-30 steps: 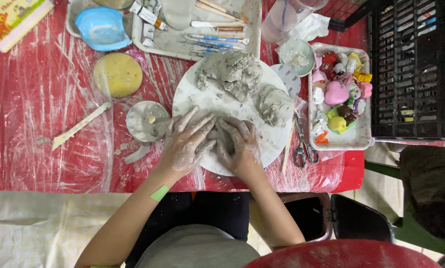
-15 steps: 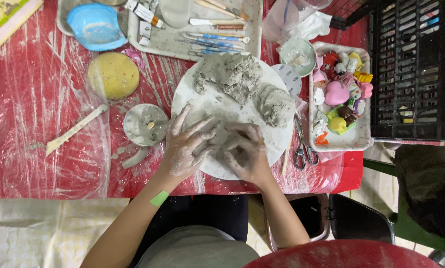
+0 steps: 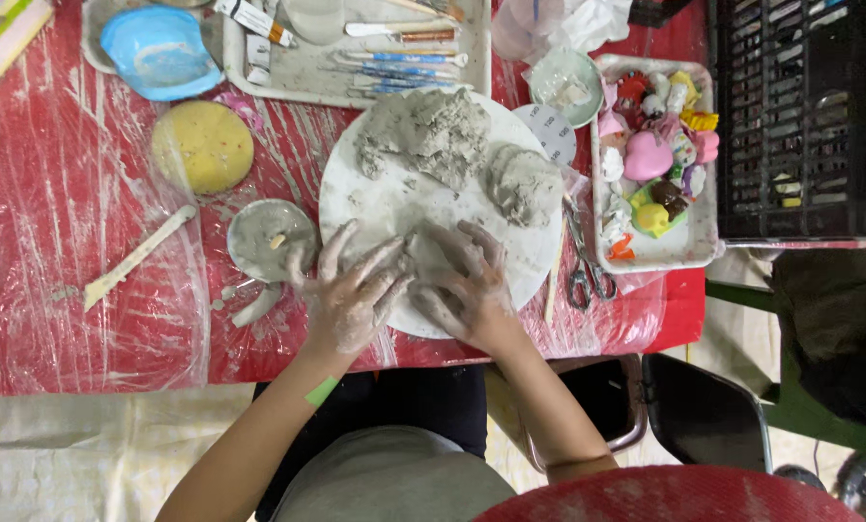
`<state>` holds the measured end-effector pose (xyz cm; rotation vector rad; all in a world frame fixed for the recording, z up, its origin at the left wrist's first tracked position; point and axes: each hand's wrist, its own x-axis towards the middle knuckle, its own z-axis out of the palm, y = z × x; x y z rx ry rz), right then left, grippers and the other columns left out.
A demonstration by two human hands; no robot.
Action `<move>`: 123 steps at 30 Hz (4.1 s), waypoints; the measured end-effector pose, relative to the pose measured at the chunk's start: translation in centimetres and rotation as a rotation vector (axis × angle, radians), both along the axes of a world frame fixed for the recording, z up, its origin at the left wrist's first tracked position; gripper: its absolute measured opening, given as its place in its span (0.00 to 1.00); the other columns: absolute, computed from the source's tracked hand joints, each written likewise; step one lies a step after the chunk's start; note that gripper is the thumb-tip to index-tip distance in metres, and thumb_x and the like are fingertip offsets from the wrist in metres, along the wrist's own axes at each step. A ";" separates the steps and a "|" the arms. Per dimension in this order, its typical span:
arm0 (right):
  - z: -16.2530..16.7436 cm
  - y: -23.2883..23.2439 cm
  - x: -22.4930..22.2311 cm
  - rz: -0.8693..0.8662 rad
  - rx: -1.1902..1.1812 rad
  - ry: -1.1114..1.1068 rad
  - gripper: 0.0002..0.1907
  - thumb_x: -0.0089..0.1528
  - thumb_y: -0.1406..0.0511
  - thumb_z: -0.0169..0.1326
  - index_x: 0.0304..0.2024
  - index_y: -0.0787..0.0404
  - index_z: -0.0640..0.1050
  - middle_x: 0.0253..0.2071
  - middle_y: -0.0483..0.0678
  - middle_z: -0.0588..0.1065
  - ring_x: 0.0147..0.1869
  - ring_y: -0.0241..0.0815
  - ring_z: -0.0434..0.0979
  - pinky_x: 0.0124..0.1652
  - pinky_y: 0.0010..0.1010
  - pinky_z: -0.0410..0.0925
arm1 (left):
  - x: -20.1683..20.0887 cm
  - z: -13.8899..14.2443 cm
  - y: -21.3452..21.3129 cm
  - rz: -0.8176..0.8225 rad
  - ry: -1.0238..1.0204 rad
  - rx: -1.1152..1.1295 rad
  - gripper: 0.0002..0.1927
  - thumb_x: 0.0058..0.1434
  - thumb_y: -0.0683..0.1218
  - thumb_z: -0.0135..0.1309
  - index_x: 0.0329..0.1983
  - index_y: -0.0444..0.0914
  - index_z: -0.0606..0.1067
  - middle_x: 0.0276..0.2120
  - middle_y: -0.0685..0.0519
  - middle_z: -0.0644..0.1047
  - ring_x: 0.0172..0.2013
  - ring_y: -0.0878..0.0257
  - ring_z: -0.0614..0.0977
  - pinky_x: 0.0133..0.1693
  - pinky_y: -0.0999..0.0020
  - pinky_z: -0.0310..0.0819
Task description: The person kneads and presses gray clay on a round turntable, folding and compressing the clay mass by hand. They occasionally dip a wooden stick into a small bowl of water and add moisture to the clay while continuing to work the mass.
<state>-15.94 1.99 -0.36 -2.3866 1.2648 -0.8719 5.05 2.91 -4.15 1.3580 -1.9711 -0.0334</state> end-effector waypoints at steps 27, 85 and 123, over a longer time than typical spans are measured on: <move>-5.1 -0.9 -5.1 -0.514 -0.083 -1.194 0.10 0.75 0.62 0.43 0.52 0.64 0.67 0.51 0.56 0.73 0.49 0.43 0.74 0.47 0.33 0.70 | -11.4 0.0 -7.0 -0.301 -0.300 0.184 0.34 0.64 0.45 0.48 0.75 0.44 0.59 0.71 0.42 0.62 0.65 0.42 0.68 0.65 0.39 0.53; -1.5 -2.9 -0.5 -0.392 0.477 -0.122 0.23 0.55 0.65 0.71 0.49 0.62 0.78 0.44 0.48 0.76 0.47 0.45 0.77 0.52 0.31 0.71 | 0.2 2.5 -0.9 -0.355 -0.042 0.280 0.47 0.58 0.63 0.61 0.74 0.40 0.58 0.69 0.47 0.69 0.69 0.54 0.68 0.70 0.32 0.39; -1.0 -5.0 -1.3 -0.369 0.338 0.183 0.58 0.43 0.55 0.77 0.66 0.66 0.59 0.65 0.67 0.58 0.70 0.68 0.57 0.66 0.52 0.54 | 1.1 1.2 -0.6 -0.361 0.205 0.349 0.53 0.52 0.61 0.67 0.74 0.37 0.55 0.75 0.34 0.49 0.75 0.31 0.45 0.68 0.26 0.32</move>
